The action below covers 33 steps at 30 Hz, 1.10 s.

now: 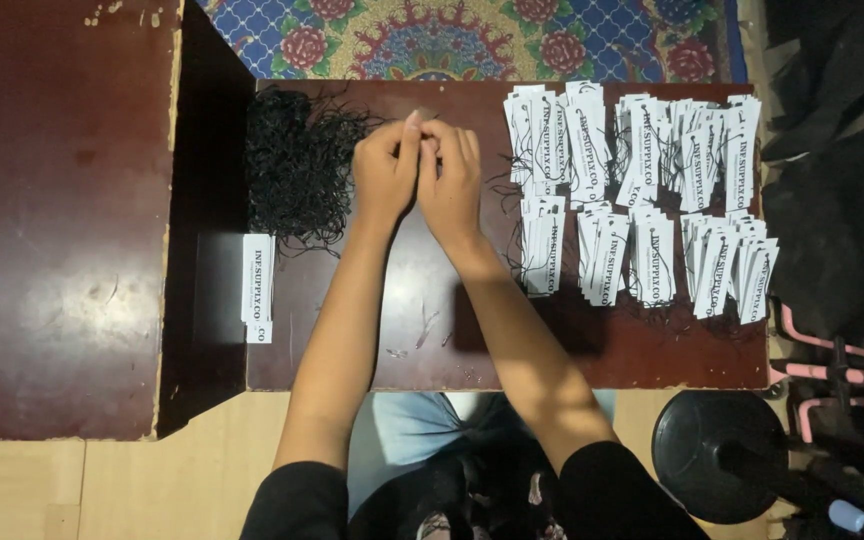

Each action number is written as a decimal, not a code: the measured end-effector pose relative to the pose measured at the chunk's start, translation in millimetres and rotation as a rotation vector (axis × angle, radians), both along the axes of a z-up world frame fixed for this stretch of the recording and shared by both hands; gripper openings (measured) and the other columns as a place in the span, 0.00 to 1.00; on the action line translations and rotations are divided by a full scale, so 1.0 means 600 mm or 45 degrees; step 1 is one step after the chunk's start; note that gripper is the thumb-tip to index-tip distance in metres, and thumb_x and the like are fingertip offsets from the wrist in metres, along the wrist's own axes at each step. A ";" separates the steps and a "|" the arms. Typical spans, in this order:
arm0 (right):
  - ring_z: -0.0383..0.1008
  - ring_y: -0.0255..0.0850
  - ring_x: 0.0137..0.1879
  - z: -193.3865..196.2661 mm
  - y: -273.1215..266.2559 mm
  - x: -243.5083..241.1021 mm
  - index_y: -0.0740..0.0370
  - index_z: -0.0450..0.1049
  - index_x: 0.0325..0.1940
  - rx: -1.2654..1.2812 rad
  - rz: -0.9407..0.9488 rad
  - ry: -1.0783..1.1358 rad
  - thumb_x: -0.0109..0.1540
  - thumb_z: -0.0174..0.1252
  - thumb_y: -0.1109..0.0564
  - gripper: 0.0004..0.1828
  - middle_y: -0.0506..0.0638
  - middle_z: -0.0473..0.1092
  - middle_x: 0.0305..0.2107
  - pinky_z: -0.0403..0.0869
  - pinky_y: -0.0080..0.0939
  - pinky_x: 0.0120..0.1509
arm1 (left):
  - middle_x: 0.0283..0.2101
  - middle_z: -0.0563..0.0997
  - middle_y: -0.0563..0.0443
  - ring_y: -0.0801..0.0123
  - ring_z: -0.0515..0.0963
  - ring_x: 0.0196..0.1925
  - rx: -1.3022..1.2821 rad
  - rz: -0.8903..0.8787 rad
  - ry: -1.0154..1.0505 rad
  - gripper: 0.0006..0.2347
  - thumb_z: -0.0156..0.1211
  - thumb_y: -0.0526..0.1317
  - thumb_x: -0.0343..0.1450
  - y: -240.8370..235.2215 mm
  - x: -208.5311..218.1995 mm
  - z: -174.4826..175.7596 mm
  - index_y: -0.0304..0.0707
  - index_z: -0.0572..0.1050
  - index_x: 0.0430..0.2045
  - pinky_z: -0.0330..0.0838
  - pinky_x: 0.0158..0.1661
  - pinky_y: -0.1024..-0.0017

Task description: The person ties black strings to small white rectangular tags on a table. They repeatedly pick up a string, loop it around a tag, and place the finished unit into a growing pile on the right side of the workspace.

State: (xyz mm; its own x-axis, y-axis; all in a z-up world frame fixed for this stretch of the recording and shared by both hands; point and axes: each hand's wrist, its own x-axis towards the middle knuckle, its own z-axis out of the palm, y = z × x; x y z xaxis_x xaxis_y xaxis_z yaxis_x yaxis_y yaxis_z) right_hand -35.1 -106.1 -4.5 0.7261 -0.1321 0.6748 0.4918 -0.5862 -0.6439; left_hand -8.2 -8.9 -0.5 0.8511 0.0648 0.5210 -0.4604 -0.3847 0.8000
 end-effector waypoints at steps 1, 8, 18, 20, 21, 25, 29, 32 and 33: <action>0.65 0.44 0.36 -0.007 -0.001 0.002 0.61 0.70 0.50 0.000 0.000 0.001 0.69 0.51 0.65 0.07 0.48 0.62 0.28 0.67 0.40 0.45 | 0.19 0.80 0.43 0.50 0.83 0.28 0.000 0.000 0.001 0.17 0.53 0.41 0.79 0.001 0.004 -0.005 0.38 0.80 0.19 0.75 0.30 0.65; 0.67 0.46 0.40 -0.027 0.000 0.004 0.64 0.77 0.46 -0.104 0.113 0.111 0.64 0.55 0.69 0.09 0.50 0.71 0.30 0.69 0.43 0.47 | 0.29 0.86 0.51 0.71 0.83 0.33 -0.359 0.076 0.096 0.10 0.53 0.39 0.77 0.008 0.019 -0.018 0.40 0.83 0.33 0.76 0.36 0.72; 0.57 0.42 0.34 0.015 0.005 -0.008 0.58 0.64 0.22 -0.064 0.098 -0.128 0.51 0.48 0.70 0.09 0.44 0.59 0.21 0.56 0.42 0.41 | 0.28 0.82 0.52 0.78 0.73 0.24 -0.674 0.086 0.129 0.12 0.50 0.41 0.78 0.016 0.025 -0.019 0.37 0.79 0.31 0.72 0.29 0.76; 0.56 0.43 0.32 0.025 0.004 -0.011 0.60 0.63 0.20 -0.018 0.127 -0.198 0.50 0.46 0.71 0.09 0.45 0.58 0.20 0.56 0.43 0.41 | 0.27 0.81 0.51 0.78 0.71 0.23 -0.731 0.104 0.115 0.11 0.49 0.39 0.77 0.020 0.031 -0.032 0.37 0.79 0.30 0.68 0.26 0.78; 0.55 0.43 0.31 0.030 0.003 -0.013 0.62 0.62 0.19 0.028 0.155 -0.269 0.49 0.44 0.73 0.09 0.46 0.56 0.19 0.56 0.44 0.41 | 0.26 0.81 0.50 0.79 0.70 0.21 -0.789 0.123 0.101 0.10 0.48 0.37 0.77 0.022 0.035 -0.038 0.38 0.78 0.30 0.64 0.23 0.79; 0.52 0.43 0.30 0.044 0.002 -0.018 0.63 0.56 0.16 0.052 0.133 -0.323 0.48 0.41 0.73 0.10 0.46 0.52 0.17 0.54 0.43 0.39 | 0.24 0.79 0.48 0.77 0.68 0.19 -0.981 0.162 0.096 0.09 0.47 0.37 0.77 0.032 0.053 -0.067 0.36 0.76 0.30 0.66 0.23 0.78; 0.47 0.43 0.29 0.029 -0.003 -0.012 0.60 0.47 0.17 -0.043 -0.139 -0.364 0.46 0.39 0.73 0.12 0.46 0.46 0.17 0.48 0.44 0.37 | 0.25 0.77 0.50 0.77 0.69 0.19 -1.090 0.214 0.091 0.09 0.49 0.39 0.77 0.038 0.058 -0.072 0.37 0.75 0.32 0.64 0.20 0.79; 0.45 0.42 0.29 0.026 -0.005 -0.009 0.59 0.45 0.18 -0.068 -0.364 -0.353 0.46 0.38 0.73 0.14 0.46 0.44 0.17 0.45 0.45 0.37 | 0.26 0.77 0.50 0.77 0.70 0.19 -1.092 0.221 0.054 0.09 0.51 0.40 0.77 0.038 0.056 -0.069 0.37 0.76 0.33 0.65 0.20 0.78; 0.44 0.42 0.30 0.025 -0.005 -0.009 0.58 0.44 0.19 -0.044 -0.435 -0.342 0.46 0.37 0.74 0.14 0.45 0.44 0.17 0.44 0.44 0.38 | 0.27 0.77 0.50 0.77 0.71 0.20 -1.057 0.204 0.013 0.08 0.51 0.40 0.78 0.038 0.053 -0.067 0.37 0.77 0.34 0.67 0.21 0.78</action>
